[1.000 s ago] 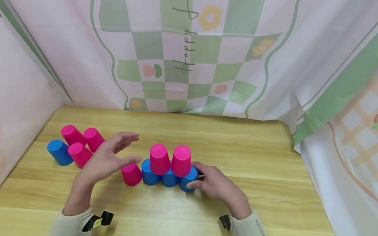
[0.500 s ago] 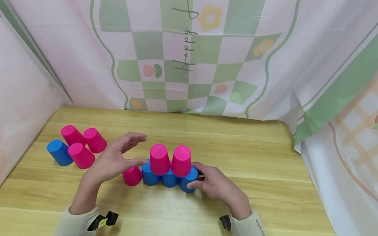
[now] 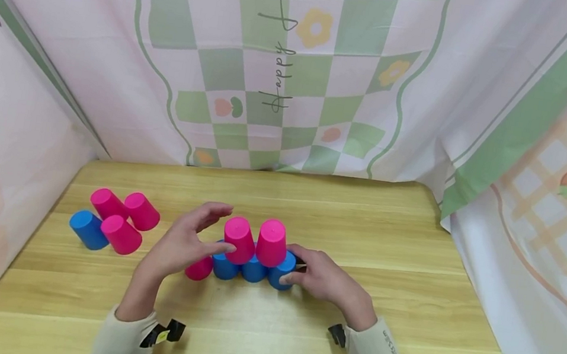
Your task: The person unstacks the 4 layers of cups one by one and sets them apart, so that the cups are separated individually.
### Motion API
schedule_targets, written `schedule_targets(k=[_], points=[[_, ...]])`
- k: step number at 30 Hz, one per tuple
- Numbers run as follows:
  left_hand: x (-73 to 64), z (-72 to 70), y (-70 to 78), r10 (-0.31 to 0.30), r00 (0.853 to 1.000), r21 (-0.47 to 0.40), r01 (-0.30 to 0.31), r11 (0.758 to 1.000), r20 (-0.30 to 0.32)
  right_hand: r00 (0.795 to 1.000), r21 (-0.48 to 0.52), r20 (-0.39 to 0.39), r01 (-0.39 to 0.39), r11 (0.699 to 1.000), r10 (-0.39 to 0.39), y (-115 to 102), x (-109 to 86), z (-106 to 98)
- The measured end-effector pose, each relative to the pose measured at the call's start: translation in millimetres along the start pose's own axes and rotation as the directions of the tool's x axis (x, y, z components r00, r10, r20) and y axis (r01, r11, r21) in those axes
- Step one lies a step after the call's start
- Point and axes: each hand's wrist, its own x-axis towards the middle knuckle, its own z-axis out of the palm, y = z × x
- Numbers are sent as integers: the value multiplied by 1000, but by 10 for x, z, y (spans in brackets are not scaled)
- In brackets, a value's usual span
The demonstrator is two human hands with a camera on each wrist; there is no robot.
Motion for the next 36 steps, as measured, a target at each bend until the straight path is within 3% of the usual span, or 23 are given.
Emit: schedule_targets(k=[9,16,36], points=[[22,65,42,28,999,0,-28,1000,42,1000,-11,-6,2,1000,-2,1,10,-4],[22,115,65,-3,996,-6,4,1000,93,1000,-3,-3,-4,1000,4,-3,13,-2],[3,101,37,22,998,-8,-21,1000,60,1000,-8,-4,-23,1000,22,-1,4,0]])
